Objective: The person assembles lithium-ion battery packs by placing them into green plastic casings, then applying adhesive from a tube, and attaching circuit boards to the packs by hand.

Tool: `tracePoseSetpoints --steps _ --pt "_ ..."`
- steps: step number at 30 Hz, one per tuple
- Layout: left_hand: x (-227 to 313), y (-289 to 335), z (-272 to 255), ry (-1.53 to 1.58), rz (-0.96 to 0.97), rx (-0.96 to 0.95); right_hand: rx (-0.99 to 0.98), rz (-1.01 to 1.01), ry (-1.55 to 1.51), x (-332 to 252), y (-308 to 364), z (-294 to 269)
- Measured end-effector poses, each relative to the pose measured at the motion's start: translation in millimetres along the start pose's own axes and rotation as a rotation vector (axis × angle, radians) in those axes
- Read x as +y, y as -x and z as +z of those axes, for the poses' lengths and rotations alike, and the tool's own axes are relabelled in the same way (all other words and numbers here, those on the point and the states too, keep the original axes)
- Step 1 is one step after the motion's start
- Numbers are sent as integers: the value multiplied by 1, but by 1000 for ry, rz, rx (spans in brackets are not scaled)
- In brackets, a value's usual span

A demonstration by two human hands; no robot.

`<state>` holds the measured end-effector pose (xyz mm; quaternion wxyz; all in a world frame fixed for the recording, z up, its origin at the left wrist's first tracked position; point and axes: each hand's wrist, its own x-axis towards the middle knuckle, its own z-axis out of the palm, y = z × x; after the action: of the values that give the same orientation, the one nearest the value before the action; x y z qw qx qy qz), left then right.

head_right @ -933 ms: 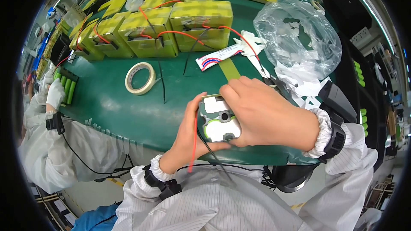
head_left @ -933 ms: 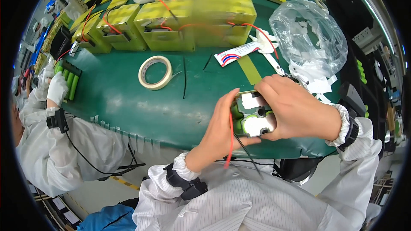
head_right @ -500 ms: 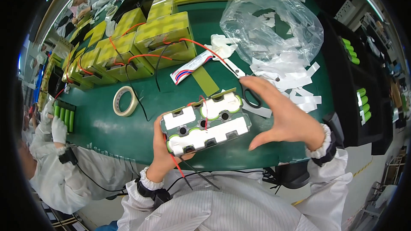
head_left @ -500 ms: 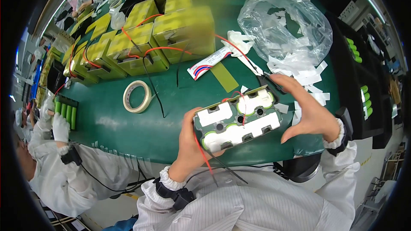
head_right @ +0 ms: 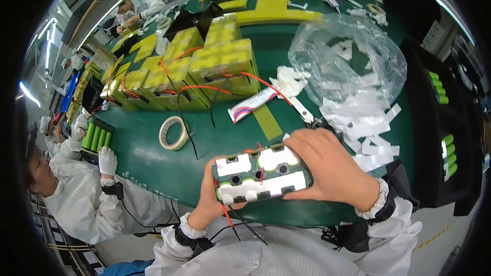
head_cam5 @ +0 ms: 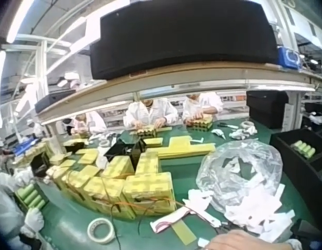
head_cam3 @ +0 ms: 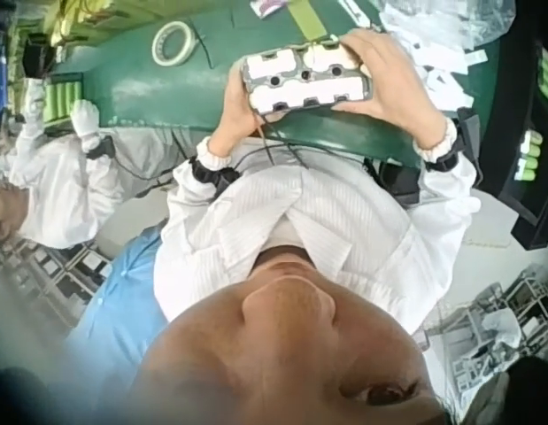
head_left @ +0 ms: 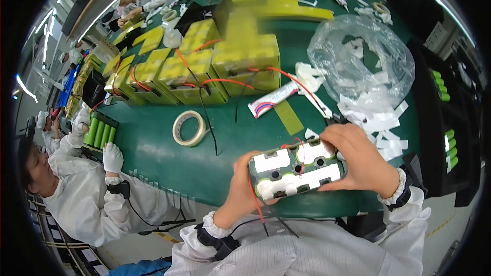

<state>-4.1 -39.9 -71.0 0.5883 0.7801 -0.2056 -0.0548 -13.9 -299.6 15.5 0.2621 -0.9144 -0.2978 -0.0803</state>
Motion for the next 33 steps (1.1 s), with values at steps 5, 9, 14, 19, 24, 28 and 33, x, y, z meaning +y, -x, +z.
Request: tracePoseSetpoints --steps 5,9,14,19,24,28,33 --pt "-3 3 2 0 -5 20 -98 -16 119 -19 -13 -12" --pt "-2 1 3 -68 98 53 -159 -137 154 -42 -38 -11" --pt "-1 0 5 -90 101 57 -334 -188 136 -37 -52 4" --pt "3 -3 4 -127 128 72 -437 -139 113 -36 -65 9" --pt "-4 -5 -6 -117 193 34 -469 -63 -303 -5 -106 -42" --pt "-6 -11 -20 -96 201 -47 83 386 -52 126 -186 -68" --pt "-9 -8 -46 -66 123 5 -43 697 444 270 -270 -29"
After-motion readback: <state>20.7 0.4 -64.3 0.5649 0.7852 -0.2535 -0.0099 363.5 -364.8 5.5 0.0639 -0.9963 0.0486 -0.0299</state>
